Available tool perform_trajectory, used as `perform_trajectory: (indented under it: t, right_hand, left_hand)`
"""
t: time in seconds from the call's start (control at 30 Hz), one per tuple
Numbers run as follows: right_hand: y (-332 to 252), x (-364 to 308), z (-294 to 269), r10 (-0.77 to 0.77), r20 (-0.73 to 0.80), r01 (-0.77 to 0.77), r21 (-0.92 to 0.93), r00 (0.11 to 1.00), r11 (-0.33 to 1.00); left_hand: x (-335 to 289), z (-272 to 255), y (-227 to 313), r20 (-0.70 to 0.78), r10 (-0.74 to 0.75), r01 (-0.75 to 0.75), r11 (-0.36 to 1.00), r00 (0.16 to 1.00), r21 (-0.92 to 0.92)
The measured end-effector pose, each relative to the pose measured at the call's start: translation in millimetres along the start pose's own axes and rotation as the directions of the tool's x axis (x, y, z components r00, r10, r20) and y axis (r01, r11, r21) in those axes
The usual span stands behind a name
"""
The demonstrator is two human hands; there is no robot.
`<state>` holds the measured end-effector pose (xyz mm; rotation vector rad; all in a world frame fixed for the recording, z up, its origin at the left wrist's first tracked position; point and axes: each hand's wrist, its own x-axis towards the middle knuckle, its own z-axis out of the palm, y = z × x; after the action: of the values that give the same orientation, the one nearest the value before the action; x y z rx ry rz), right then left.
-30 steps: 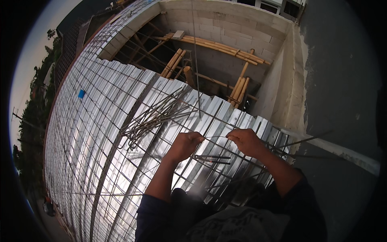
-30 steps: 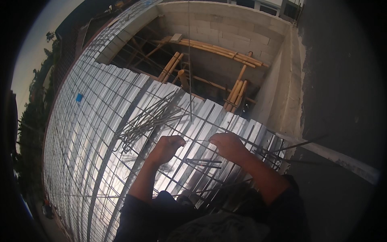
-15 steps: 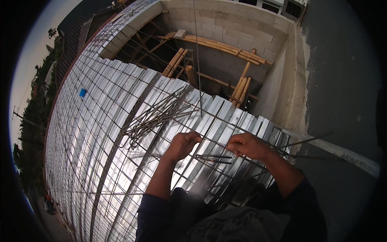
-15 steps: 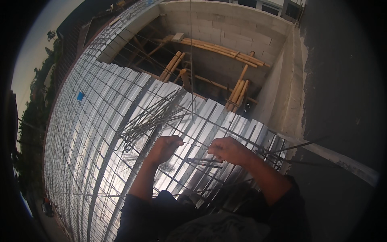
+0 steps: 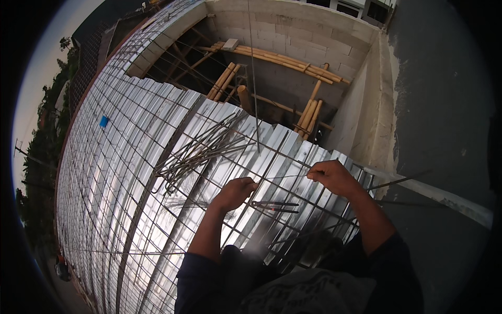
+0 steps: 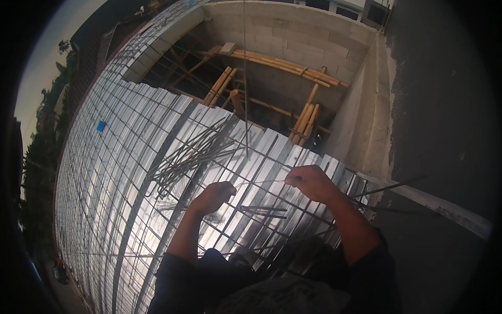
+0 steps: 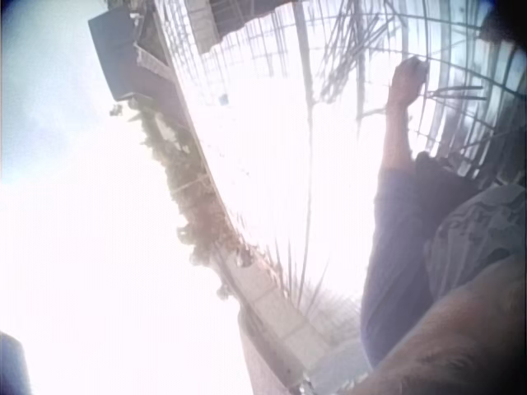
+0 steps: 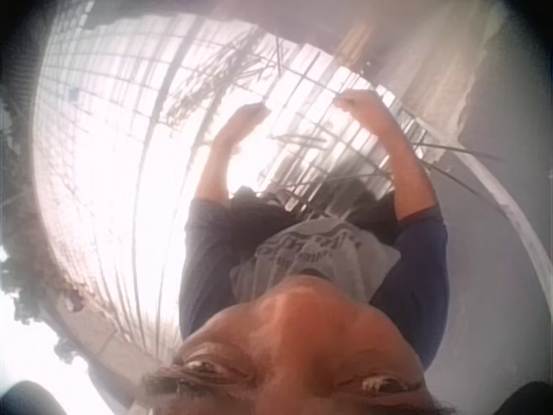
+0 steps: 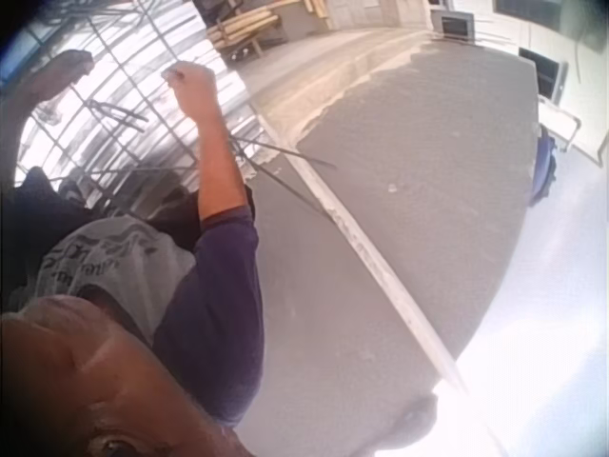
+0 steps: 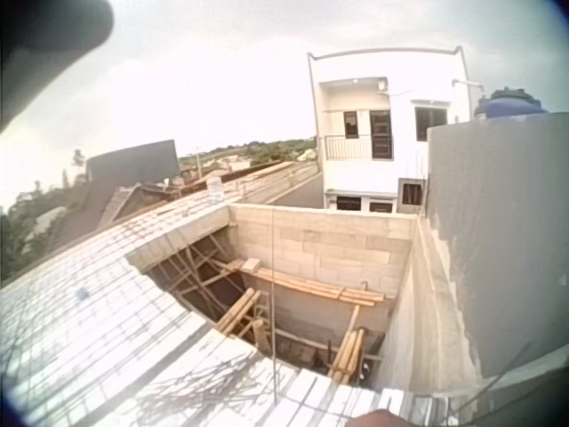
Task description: The person walks across a rebar grid on a construction site and ties intersecting rebar rods together using wire and pliers. They move along the grid, securing multiple intersections to stabilize the structure.
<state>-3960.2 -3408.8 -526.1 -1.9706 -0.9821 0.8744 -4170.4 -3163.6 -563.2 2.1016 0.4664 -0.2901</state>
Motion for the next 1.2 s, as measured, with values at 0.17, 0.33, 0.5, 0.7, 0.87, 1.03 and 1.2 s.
perform_trajectory:
  t: [0.17,0.33,0.5,0.7,0.87,1.03,1.2]
  right_hand:
    - [7,5,-5,-0.015,-0.08,0.009,-0.079,0.997,0.997]
    - [-49,-8,8,-0.177,0.191,0.203,-0.123,0.966,0.972]
    - [-15,-3,-10,-0.092,0.207,0.148,-0.272,0.974,0.951]
    - [47,-41,-39,-0.013,0.167,0.063,-0.299,0.986,0.952]
    - [83,-86,-84,0.06,-0.153,-0.132,-0.524,0.986,0.842]
    - [151,-162,-81,0.331,-0.309,-0.412,-0.249,0.892,0.877]
    - [196,-235,-32,0.601,-0.016,-0.601,-0.071,0.799,0.796]
  left_hand:
    - [1,0,13,-0.162,0.076,-0.074,0.997,0.984,0.019]
    - [10,6,8,-0.421,-0.087,0.112,0.993,0.903,0.035]
    - [0,-11,3,-0.191,0.034,-0.031,0.999,0.981,0.017]
    - [17,14,19,0.169,0.104,-0.125,0.985,0.98,0.117]
    - [37,43,26,0.235,0.162,-0.249,0.876,0.959,0.413]
    - [50,67,13,0.262,0.177,-0.264,0.899,0.949,0.349]
    - [67,88,27,0.362,0.099,-0.106,0.994,0.927,-0.001]
